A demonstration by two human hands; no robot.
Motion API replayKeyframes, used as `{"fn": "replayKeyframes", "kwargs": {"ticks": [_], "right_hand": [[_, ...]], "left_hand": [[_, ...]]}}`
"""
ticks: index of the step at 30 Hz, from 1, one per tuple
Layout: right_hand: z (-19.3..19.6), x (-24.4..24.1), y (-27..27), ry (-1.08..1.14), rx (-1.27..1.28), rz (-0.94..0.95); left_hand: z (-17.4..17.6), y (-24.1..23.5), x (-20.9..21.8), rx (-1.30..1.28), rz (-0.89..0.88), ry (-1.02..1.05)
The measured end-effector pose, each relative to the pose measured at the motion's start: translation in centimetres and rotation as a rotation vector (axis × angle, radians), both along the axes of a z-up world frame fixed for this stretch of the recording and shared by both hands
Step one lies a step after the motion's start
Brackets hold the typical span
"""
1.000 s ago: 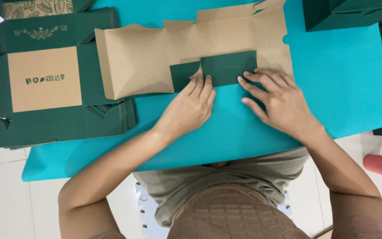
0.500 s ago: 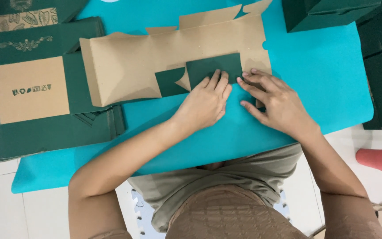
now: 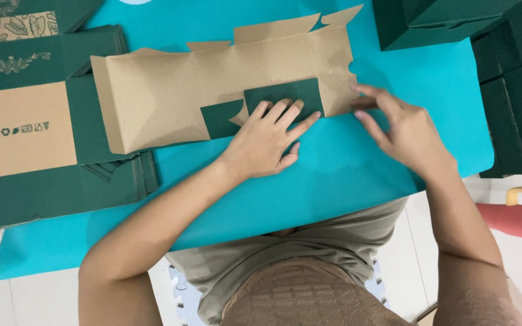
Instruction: The person assembles a small cardboard box by hand on a teal table. They fold the pre-cut flaps and tuck the tabs into slots to form the box structure, then place a decorative lid on top.
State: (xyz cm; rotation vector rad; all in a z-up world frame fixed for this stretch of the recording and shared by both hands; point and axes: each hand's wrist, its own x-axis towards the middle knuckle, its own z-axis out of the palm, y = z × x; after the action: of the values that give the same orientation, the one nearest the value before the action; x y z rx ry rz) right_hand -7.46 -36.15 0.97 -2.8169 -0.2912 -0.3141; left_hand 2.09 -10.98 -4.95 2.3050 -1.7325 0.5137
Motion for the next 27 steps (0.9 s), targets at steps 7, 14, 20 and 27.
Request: {"fn": "replayKeyframes", "kwargs": {"ticks": [7,14,20,27], "right_hand": [[-2.0,4.2,-0.4,-0.103,0.003,0.005],[-3.0,1.6,0.7,-0.137,-0.138,0.056],[-3.3,-1.2,2.4,-0.067,-0.154,0.069],[-3.5,-1.6,3.0,-0.096,-0.268,0.035]], "left_hand": [[-0.1,0.2,0.0,0.007,0.0,0.014],[-0.1,0.2,0.0,0.04,0.013,0.021],[-0.2,0.2,0.2,-0.003,-0.021,0.05],[-0.3,0.2,0.1,0.004,-0.019,0.038]]}}
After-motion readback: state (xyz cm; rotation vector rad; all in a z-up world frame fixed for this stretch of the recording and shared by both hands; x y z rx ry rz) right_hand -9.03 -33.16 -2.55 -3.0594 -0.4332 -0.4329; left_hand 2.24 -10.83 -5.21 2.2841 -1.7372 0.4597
